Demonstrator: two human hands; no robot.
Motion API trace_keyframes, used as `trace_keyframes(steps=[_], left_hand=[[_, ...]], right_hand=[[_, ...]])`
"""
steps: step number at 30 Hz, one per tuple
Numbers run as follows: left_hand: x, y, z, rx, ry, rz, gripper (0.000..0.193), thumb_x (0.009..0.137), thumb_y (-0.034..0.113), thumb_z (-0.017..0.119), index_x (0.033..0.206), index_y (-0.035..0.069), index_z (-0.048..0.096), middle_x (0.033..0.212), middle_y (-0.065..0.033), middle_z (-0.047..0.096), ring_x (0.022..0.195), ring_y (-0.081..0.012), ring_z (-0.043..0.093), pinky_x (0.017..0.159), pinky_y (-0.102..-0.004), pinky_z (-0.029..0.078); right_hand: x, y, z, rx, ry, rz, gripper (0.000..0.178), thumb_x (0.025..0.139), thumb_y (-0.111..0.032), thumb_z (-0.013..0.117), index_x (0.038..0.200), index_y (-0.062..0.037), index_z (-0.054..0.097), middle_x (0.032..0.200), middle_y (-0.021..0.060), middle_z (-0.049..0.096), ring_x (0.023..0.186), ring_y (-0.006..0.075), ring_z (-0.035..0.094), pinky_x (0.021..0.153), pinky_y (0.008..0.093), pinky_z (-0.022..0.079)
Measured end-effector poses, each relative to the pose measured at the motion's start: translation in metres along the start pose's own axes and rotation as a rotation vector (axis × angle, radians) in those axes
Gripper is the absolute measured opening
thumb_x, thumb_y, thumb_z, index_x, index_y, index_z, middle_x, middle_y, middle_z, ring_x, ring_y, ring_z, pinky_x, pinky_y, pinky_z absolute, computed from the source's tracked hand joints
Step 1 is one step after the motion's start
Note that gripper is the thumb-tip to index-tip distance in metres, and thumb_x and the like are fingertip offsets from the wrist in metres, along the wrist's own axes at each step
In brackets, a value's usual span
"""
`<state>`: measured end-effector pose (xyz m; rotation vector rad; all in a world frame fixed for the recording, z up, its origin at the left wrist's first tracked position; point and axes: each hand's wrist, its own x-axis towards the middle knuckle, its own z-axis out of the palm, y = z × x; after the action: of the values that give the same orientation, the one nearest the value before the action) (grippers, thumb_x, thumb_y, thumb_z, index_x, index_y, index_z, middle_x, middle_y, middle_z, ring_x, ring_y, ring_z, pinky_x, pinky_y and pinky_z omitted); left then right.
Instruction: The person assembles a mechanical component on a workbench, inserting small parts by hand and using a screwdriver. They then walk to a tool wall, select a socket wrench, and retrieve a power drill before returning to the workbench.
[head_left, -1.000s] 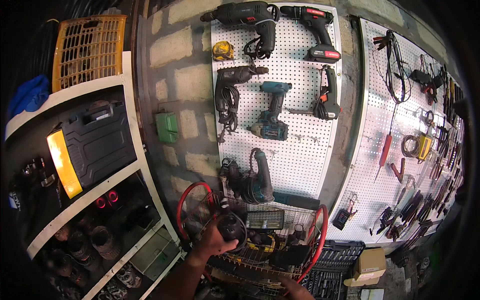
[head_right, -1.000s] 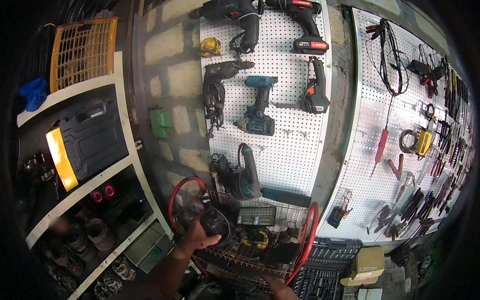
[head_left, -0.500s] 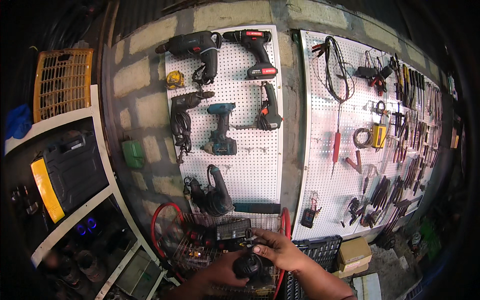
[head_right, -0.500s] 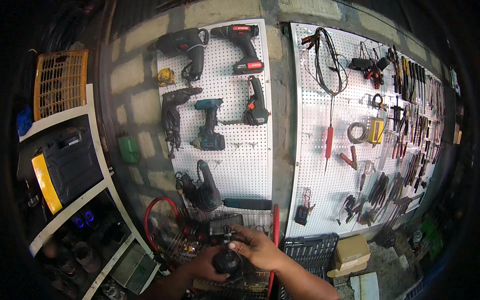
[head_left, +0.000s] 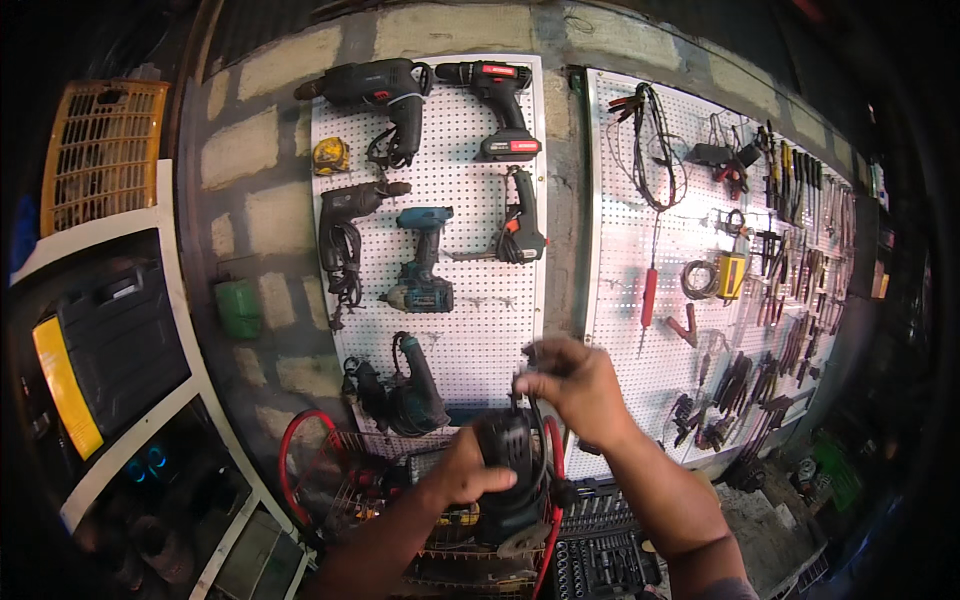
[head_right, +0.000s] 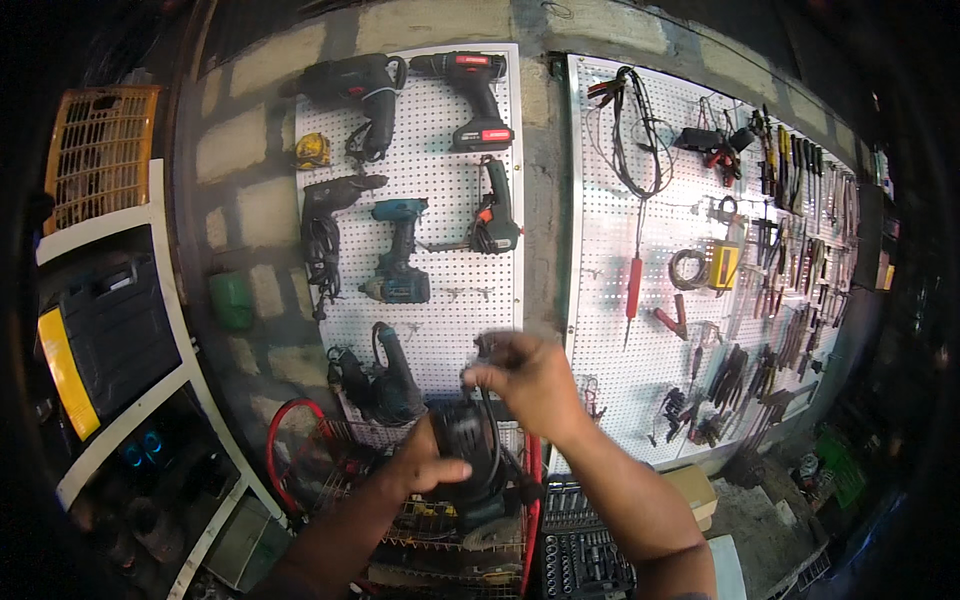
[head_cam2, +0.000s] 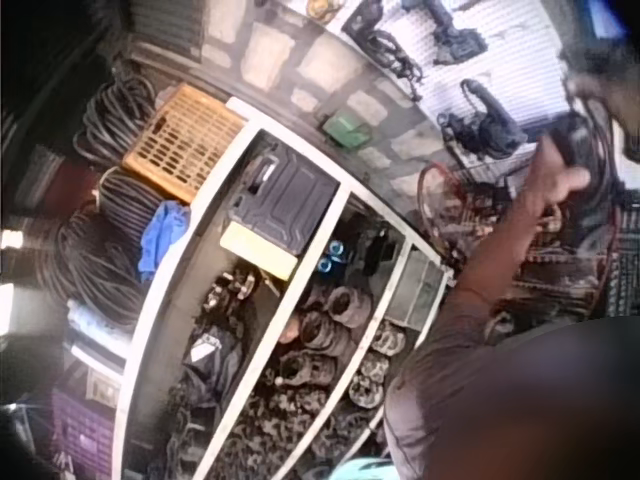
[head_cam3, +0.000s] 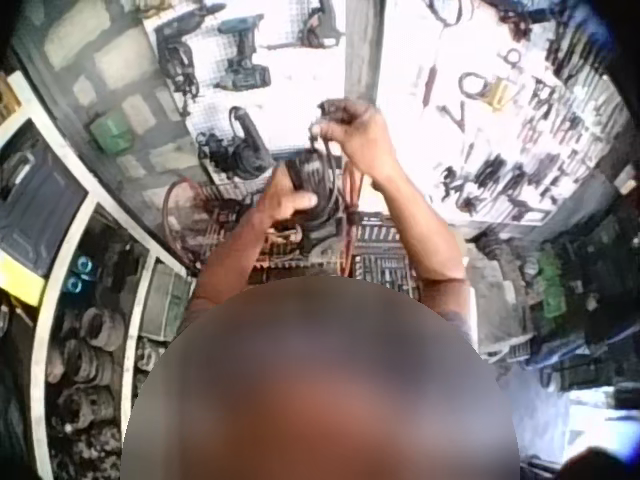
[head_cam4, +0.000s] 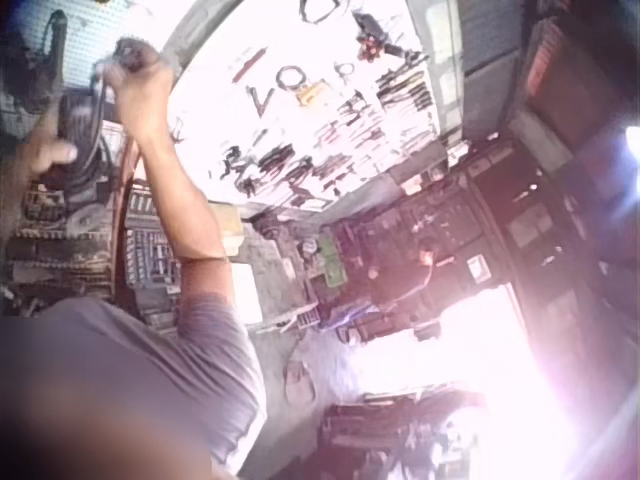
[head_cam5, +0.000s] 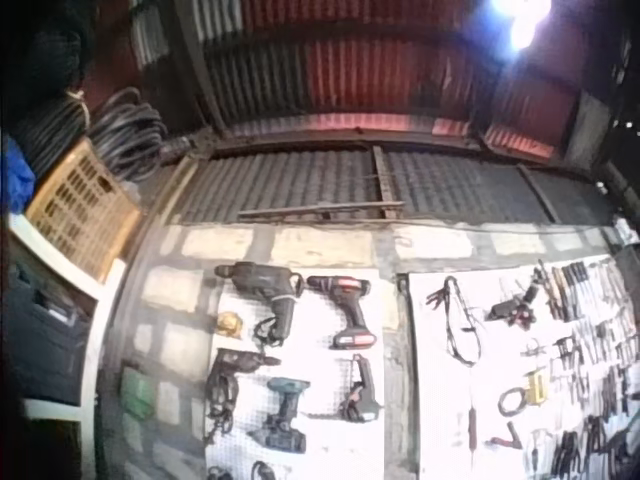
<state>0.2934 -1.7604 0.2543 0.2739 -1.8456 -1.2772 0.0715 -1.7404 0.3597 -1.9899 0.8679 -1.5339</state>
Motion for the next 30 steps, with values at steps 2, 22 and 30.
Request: trace_keyframes(steps=[2, 22, 30], left_hand=[[0.028, 0.015, -0.011, -0.092, -0.025, 0.056, 0.066, 0.079, 0.015, 0.082, 0.14, 0.0, 0.061, 0.124, -0.0058, 0.073, 0.118, -0.0177, 0.068, 0.11, -0.0372, 0.052], [0.24, 0.053, -0.102, -0.079, 0.092, 0.268, 0.054, 0.075, 0.011, 0.062, 0.128, -0.001, 0.065, 0.107, -0.0123, 0.074, 0.096, -0.0238, 0.075, 0.092, -0.0388, 0.062], [0.271, 0.048, -0.118, -0.11, 0.13, 0.207, 0.041, 0.077, 0.009, 0.067, 0.118, 0.003, 0.068, 0.097, -0.0045, 0.068, 0.085, -0.0168, 0.067, 0.077, -0.0328, 0.058]], right_hand=[[0.033, -0.008, -0.01, 0.11, -0.02, 0.063, 0.052, 0.095, -0.006, 0.09, 0.14, 0.0094, 0.067, 0.108, 0.0125, 0.081, 0.097, 0.0178, 0.077, 0.084, 0.0328, 0.064], [0.239, -0.025, -0.025, -0.273, 0.391, -0.233, 0.042, 0.094, -0.002, 0.081, 0.131, 0.0107, 0.067, 0.108, 0.0189, 0.079, 0.093, 0.0214, 0.077, 0.084, 0.0338, 0.062], [0.272, -0.001, -0.027, -0.444, 0.533, -0.256, 0.041, 0.091, -0.009, 0.085, 0.128, 0.0071, 0.077, 0.113, 0.0194, 0.083, 0.1, 0.0251, 0.08, 0.092, 0.0369, 0.063]])
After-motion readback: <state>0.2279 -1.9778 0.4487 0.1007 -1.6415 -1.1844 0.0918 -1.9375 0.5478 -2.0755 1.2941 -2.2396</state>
